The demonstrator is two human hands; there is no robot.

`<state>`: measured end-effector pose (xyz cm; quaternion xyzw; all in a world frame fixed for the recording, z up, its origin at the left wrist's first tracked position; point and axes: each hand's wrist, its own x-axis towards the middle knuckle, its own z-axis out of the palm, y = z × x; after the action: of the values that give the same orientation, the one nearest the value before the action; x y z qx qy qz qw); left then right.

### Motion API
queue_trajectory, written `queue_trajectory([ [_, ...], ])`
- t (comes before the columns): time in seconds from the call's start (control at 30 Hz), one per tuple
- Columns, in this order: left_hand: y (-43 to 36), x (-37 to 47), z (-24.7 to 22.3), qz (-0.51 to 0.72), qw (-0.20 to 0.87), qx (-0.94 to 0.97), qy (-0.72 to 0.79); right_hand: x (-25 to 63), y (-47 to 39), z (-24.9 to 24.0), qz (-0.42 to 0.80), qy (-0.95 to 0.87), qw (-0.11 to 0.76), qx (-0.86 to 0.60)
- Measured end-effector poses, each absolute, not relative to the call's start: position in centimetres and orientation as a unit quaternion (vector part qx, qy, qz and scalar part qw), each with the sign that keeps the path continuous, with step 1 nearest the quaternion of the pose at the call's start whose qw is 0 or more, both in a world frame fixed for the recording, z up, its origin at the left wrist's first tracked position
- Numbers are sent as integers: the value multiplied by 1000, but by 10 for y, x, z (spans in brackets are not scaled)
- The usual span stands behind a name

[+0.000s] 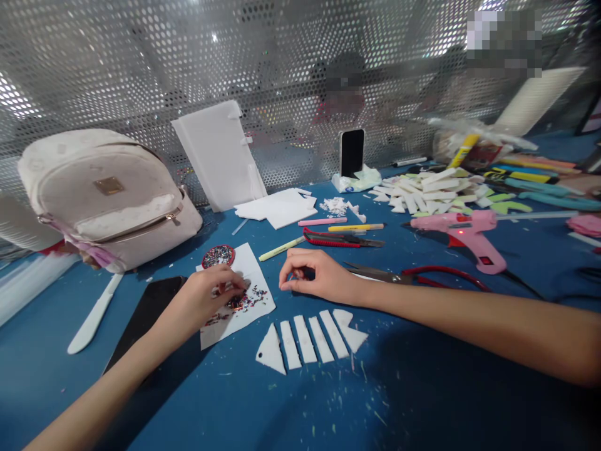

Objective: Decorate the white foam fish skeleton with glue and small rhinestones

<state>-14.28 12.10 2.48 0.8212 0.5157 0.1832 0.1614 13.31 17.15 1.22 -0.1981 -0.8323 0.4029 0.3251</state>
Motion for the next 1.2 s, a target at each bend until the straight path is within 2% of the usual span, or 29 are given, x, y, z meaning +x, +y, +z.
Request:
queue_trajectory([
  [0.27,123,-163,48,198,144,824,510,133,171,13,406,-832,326,-193],
  [0.4,121,-170,61,130,181,821,526,133,172,13,403,-834,328,-189],
  [0.47,119,-167,61,106,214,824,513,133,172,12,402,-833,330,-189],
  [0.67,116,-154,50,135,240,833,479,133,172,11,403,-831,332,-192],
  [0.97,114,-153,57,153,205,837,484,134,172,12,400,-834,326,-194],
  [1.13,111,-146,56,123,284,836,453,134,171,13,399,-835,328,-192],
  [1.2,113,-149,54,120,277,834,462,134,172,13,399,-835,327,-192],
])
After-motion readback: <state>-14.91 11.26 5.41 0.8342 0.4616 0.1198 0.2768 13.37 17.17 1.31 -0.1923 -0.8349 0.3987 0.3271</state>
